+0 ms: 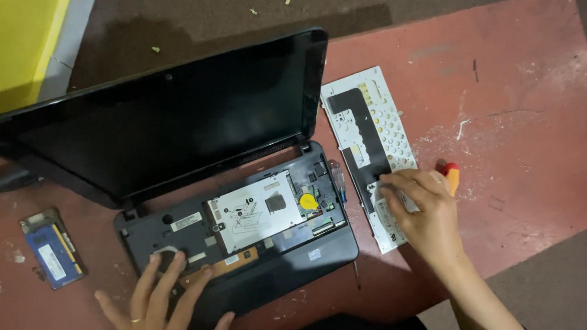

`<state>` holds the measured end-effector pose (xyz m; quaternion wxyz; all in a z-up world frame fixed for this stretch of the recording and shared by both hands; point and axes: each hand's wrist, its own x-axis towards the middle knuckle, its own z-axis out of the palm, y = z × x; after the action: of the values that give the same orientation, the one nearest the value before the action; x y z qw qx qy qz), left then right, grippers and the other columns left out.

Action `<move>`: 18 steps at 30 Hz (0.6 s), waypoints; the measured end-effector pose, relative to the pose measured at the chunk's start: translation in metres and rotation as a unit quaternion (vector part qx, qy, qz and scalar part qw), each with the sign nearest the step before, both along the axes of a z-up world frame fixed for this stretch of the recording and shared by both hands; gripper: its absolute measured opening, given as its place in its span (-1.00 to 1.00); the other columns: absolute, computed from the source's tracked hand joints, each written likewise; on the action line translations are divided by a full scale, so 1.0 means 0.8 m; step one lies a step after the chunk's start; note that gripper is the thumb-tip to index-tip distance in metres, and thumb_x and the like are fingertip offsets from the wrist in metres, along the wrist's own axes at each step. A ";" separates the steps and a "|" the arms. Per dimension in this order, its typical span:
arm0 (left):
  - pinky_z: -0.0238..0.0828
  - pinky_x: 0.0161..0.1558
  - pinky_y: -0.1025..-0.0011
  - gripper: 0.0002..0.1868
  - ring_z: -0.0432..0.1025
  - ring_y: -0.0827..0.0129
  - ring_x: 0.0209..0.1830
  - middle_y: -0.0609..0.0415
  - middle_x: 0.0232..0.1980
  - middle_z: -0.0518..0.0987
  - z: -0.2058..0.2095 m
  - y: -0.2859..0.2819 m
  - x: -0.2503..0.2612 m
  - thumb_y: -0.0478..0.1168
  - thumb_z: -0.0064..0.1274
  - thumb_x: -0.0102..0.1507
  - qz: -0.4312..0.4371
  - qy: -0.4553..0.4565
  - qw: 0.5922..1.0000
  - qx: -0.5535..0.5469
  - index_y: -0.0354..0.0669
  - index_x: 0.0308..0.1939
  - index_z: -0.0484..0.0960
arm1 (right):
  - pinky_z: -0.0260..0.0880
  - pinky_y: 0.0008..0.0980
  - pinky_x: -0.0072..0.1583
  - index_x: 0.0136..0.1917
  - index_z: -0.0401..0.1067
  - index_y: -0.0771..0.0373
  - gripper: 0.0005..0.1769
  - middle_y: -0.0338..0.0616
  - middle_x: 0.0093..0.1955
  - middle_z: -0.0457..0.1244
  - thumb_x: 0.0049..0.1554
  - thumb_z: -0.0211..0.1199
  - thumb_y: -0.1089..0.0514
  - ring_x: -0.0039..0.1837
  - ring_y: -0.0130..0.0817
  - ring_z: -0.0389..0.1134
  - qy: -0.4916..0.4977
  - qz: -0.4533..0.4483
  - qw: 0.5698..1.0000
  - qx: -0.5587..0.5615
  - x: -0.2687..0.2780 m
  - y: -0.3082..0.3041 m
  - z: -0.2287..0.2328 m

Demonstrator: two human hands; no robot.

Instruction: Repairing a laptop by disassembling and reassembling its internal components using a screwdriver

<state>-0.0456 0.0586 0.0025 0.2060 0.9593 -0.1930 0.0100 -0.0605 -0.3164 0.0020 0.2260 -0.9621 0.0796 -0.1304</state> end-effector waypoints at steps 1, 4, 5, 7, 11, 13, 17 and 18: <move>-0.46 0.44 -0.47 -0.35 0.15 0.14 0.50 0.20 0.40 0.35 0.001 0.000 0.000 0.20 0.17 -0.05 0.001 -0.006 1.000 -0.001 0.33 0.14 0.54 | 0.15 -0.25 0.24 0.01 0.56 0.14 -0.76 -0.26 -0.01 0.33 0.04 0.39 0.24 0.05 -0.36 0.31 -0.005 0.026 1.000 -0.012 0.001 -0.001 0.000; -0.46 0.47 -0.41 -0.41 0.16 0.11 0.48 0.16 0.36 0.38 -0.004 0.004 0.000 0.20 0.16 -0.03 -0.011 -0.026 1.000 -0.007 0.29 0.08 0.58 | 0.06 -0.26 0.25 0.00 0.56 0.09 -0.77 -0.33 -0.03 0.33 0.04 0.41 0.21 0.01 -0.41 0.29 -0.015 0.062 0.997 -0.039 0.005 0.001 0.002; -0.51 0.51 -0.33 -0.44 0.17 0.08 0.47 0.12 0.34 0.40 -0.007 0.006 0.001 0.21 0.15 -0.02 -0.023 -0.042 0.999 -0.012 0.24 0.04 0.60 | 0.03 -0.27 0.25 0.01 0.56 0.06 -0.78 -0.33 -0.03 0.32 0.05 0.40 0.22 -0.02 -0.42 0.28 -0.022 0.074 0.995 -0.057 0.007 0.003 0.003; -0.52 0.51 -0.31 -0.42 0.17 0.07 0.47 0.10 0.33 0.41 -0.008 0.008 0.001 0.21 0.16 -0.03 -0.027 -0.040 0.999 -0.012 0.24 0.04 0.60 | 0.03 -0.24 0.26 -0.01 0.57 0.06 -0.81 -0.34 -0.04 0.32 0.07 0.39 0.22 -0.03 -0.41 0.28 -0.023 0.079 0.994 -0.066 0.010 0.003 0.006; -0.46 0.52 -0.32 -0.50 0.20 0.03 0.44 0.08 0.31 0.43 0.001 0.002 0.002 0.14 0.20 -0.04 -0.027 -0.043 0.998 -0.034 0.21 -0.04 0.63 | 0.01 -0.17 0.27 -0.05 0.59 0.06 -0.83 -0.31 -0.06 0.32 0.04 0.41 0.22 0.00 -0.37 0.28 -0.025 0.095 0.992 -0.085 0.010 -0.002 0.000; -0.45 0.52 -0.31 -0.51 0.19 0.03 0.44 0.07 0.30 0.43 -0.001 0.001 0.003 0.16 0.18 -0.02 -0.036 -0.046 0.997 -0.041 0.20 -0.05 0.63 | 0.02 -0.17 0.26 -0.05 0.57 0.11 -0.84 -0.30 -0.08 0.31 0.05 0.40 0.23 -0.01 -0.36 0.28 -0.027 0.103 0.991 -0.085 0.014 0.001 0.006; -0.23 0.49 -0.27 -0.58 0.18 0.06 0.44 0.10 0.32 0.38 0.006 -0.007 0.004 0.08 0.16 0.08 -0.055 -0.055 0.992 -0.097 0.20 0.01 0.60 | 0.26 -0.15 0.27 -0.06 0.49 0.25 -0.89 -0.17 -0.06 0.39 0.12 0.24 0.23 0.04 -0.28 0.39 0.025 0.039 0.997 0.054 0.004 0.007 0.022; -0.23 0.49 -0.27 -0.58 0.18 0.06 0.44 0.10 0.32 0.38 0.007 -0.017 0.003 0.08 0.16 0.08 -0.051 -0.055 0.993 -0.096 0.20 0.01 0.60 | 0.26 -0.15 0.27 -0.06 0.49 0.25 -0.89 -0.17 -0.06 0.39 0.12 0.24 0.23 0.04 -0.28 0.39 0.025 0.042 0.997 0.055 -0.001 0.023 0.034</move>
<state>-0.0432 0.0451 0.0084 0.2859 0.9220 -0.2514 0.0709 -0.0616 -0.2979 0.0288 0.2815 -0.9537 0.0516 -0.0921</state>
